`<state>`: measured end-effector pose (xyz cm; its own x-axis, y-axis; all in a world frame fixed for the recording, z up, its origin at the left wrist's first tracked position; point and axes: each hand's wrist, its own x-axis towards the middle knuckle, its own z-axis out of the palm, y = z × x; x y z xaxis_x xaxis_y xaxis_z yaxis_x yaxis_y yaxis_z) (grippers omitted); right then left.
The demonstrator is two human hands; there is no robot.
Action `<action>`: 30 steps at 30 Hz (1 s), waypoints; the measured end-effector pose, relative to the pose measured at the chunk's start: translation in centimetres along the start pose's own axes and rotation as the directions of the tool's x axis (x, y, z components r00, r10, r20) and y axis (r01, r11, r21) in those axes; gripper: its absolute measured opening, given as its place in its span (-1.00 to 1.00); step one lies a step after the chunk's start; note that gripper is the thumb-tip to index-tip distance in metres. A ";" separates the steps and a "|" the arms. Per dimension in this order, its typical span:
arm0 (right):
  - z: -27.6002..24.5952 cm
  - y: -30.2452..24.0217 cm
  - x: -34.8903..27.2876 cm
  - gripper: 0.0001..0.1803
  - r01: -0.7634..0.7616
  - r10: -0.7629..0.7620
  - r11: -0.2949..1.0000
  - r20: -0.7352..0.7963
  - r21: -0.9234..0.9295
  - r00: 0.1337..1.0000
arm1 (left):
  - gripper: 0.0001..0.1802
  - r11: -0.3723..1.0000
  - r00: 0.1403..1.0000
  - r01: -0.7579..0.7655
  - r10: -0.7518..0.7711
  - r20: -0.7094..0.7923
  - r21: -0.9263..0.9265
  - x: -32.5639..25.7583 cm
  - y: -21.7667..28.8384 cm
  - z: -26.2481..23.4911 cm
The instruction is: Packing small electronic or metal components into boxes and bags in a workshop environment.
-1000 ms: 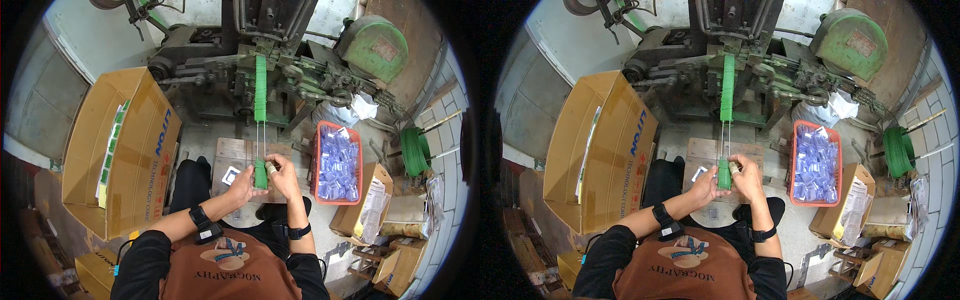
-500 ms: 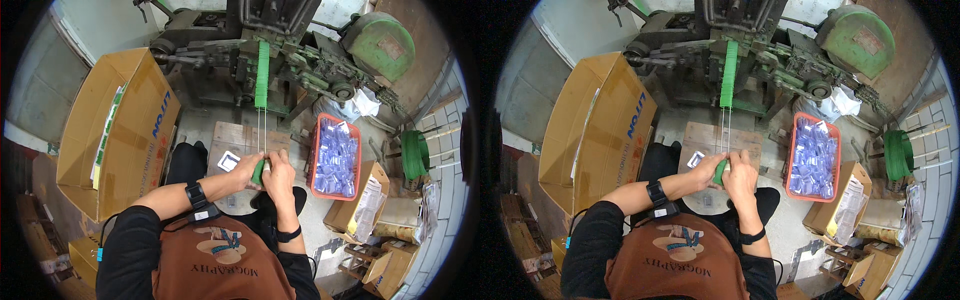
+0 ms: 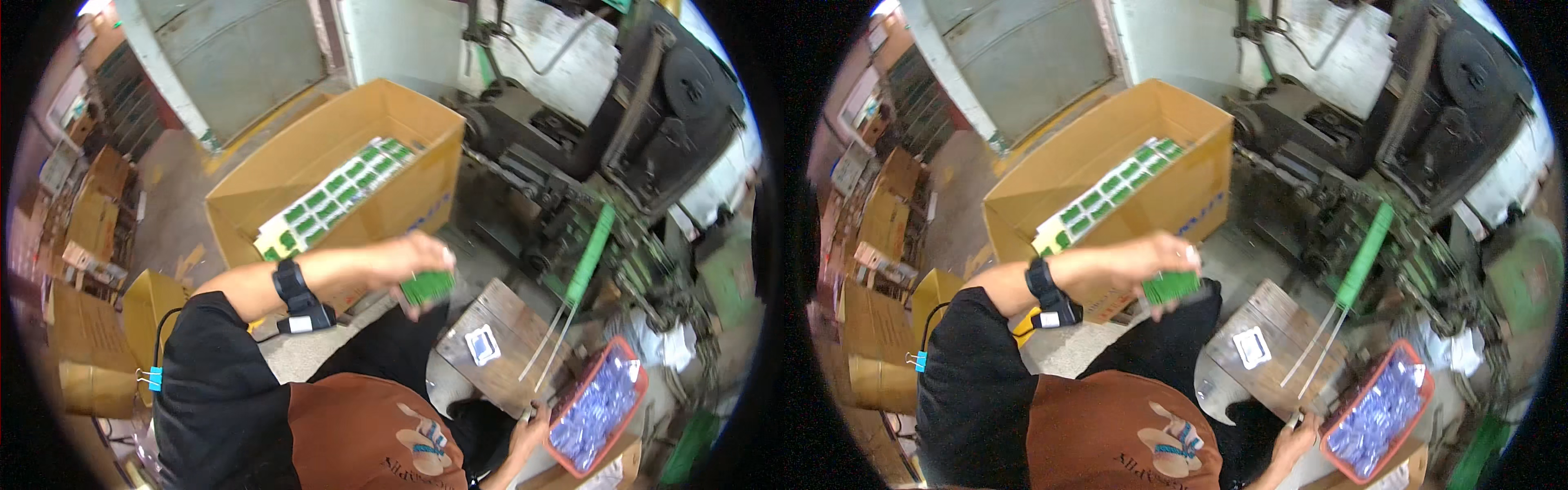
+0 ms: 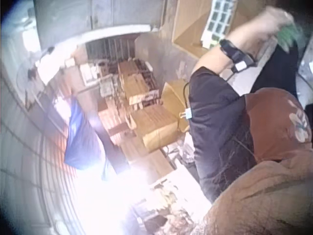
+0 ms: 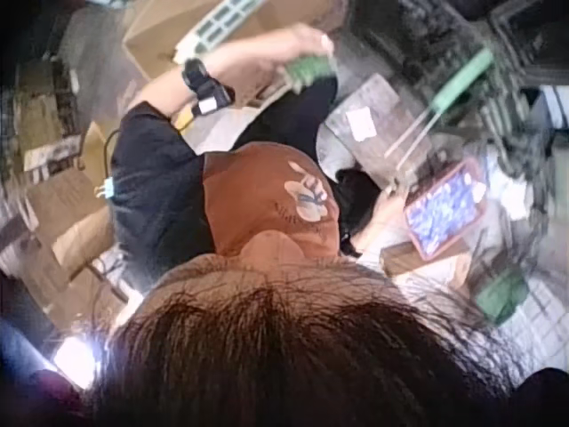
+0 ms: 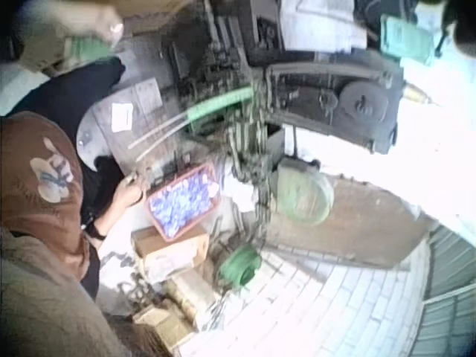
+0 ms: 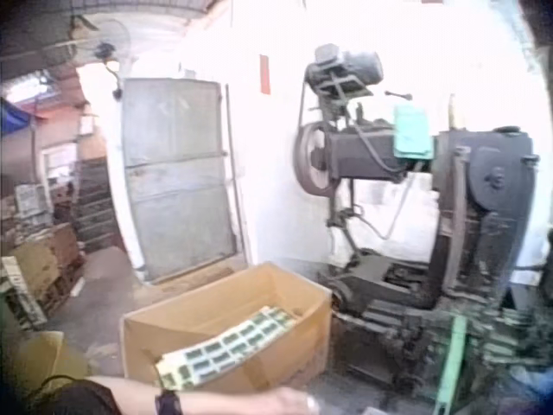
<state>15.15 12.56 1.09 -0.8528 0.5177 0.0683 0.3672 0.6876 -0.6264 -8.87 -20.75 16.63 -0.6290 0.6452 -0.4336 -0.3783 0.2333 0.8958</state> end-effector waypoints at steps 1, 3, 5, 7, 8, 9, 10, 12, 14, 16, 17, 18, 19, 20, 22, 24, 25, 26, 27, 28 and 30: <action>0.3 -0.9 -0.1 -0.83 -0.017 0.020 0.998 0.044 -0.064 0.999 | -0.65 0.991 0.981 -0.084 0.100 -0.165 0.106 -1.4 1.0 -2.7; 1.1 -2.2 -0.1 -0.84 -0.017 0.029 0.991 0.089 -0.132 0.996 | -0.65 0.989 0.880 -0.067 0.121 -0.460 0.131 -3.8 2.2 -8.3; 2.1 -3.0 0.1 -0.84 0.020 0.024 0.976 0.199 -0.216 0.980 | -0.64 0.991 0.790 -0.058 0.121 -0.601 0.123 -6.1 1.1 -15.3; 4.0 -1.3 0.3 -0.82 0.040 0.005 0.983 0.244 -0.178 0.970 | -0.64 0.978 0.755 0.045 0.101 -0.648 0.205 -8.3 -1.3 -22.1; 4.0 -2.1 0.3 -0.80 0.021 0.064 0.970 0.336 -0.244 0.940 | -0.64 0.980 0.755 0.044 0.096 -0.649 0.196 -9.1 -2.9 -24.3; 4.2 -2.8 0.4 -0.78 0.008 0.130 0.950 0.419 -0.313 0.899 | -0.65 0.949 0.730 0.171 0.058 -0.681 0.264 -9.8 -4.2 -26.2; 4.8 -1.5 0.2 -0.79 0.036 0.098 0.955 0.428 -0.293 0.898 | -0.65 0.898 0.700 0.298 0.026 -0.714 0.325 -10.4 -5.4 -27.9; 5.1 -1.8 0.0 -0.79 0.029 0.134 0.945 0.467 -0.325 0.874 | -0.70 0.912 0.702 0.308 -0.026 -0.712 0.270 -11.2 -9.4 -31.0; 5.3 -2.2 -0.3 -0.79 -0.001 0.182 0.941 0.503 -0.338 0.845 | -0.74 0.922 0.698 0.323 -0.081 -0.712 0.213 -12.2 -12.9 -33.1; 4.7 -3.2 -0.5 -0.76 0.050 0.180 0.927 0.559 -0.371 0.809 | -0.83 0.839 0.632 0.529 -0.288 -0.720 0.129 -12.3 -15.9 -35.1; 4.7 -3.7 -0.5 -0.68 0.108 0.172 0.914 0.613 -0.392 0.771 | -0.83 0.837 0.629 0.533 -0.295 -0.719 0.122 -12.5 -18.1 -36.5; 5.1 -3.0 -1.0 -0.72 0.137 0.061 0.949 0.592 -0.284 0.803 | -0.82 0.731 0.644 0.611 -0.237 -0.727 0.303 -12.9 -20.5 -38.0; 5.5 -2.7 -1.4 -0.72 0.135 0.067 0.948 0.596 -0.288 0.800 | -0.80 0.586 0.672 0.661 -0.183 -0.717 0.470 -12.7 -21.1 -37.9; 5.9 -2.5 -1.8 -0.73 0.139 0.038 0.958 0.589 -0.252 0.807 | -0.78 0.552 0.609 0.708 -0.162 -0.776 0.441 -12.5 -21.8 -37.5; 6.7 -2.3 -2.6 -0.75 0.118 0.028 0.970 0.585 -0.210 0.810 | -0.79 0.477 0.566 0.753 -0.114 -0.817 0.455 -12.1 -22.9 -36.8; 7.3 -2.4 -3.0 -0.75 0.091 0.083 0.965 0.611 -0.247 0.787 | -0.79 0.379 0.536 0.791 -0.054 -0.842 0.480 -11.9 -23.4 -36.0; 7.6 -2.7 -3.3 -0.75 0.069 0.130 0.957 0.631 -0.282 0.765 | -0.79 0.373 0.537 0.794 -0.062 -0.841 0.480 -11.9 -23.6 -35.7; 7.8 -2.7 -3.6 -0.78 0.076 0.122 0.957 0.624 -0.281 0.772 | -0.79 0.328 0.520 0.813 -0.038 -0.853 0.481 -12.0 -23.9 -35.5; 8.3 -2.2 -3.9 -0.78 0.071 0.128 0.957 0.629 -0.282 0.767 | -0.79 0.283 0.504 0.830 -0.014 -0.864 0.480 -12.0 -24.1 -35.3; 9.0 -1.6 -3.9 -0.79 0.044 0.184 0.943 0.626 -0.330 0.758 | -0.79 0.279 0.505 0.832 -0.020 -0.863 0.480 -12.1 -24.1 -35.1; 9.5 -0.8 -4.6 -0.80 0.012 0.229 0.934 0.625 -0.357 0.747 | -0.79 0.155 0.534 0.833 0.029 -0.845 0.532 -12.2 -23.9 -34.9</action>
<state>15.22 4.76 -6.10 -0.7845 0.2261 -0.5775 0.4654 0.8301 -0.3072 -15.82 -59.58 -2.88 -0.9207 -0.2633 -0.2881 -0.2212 0.9602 -0.1706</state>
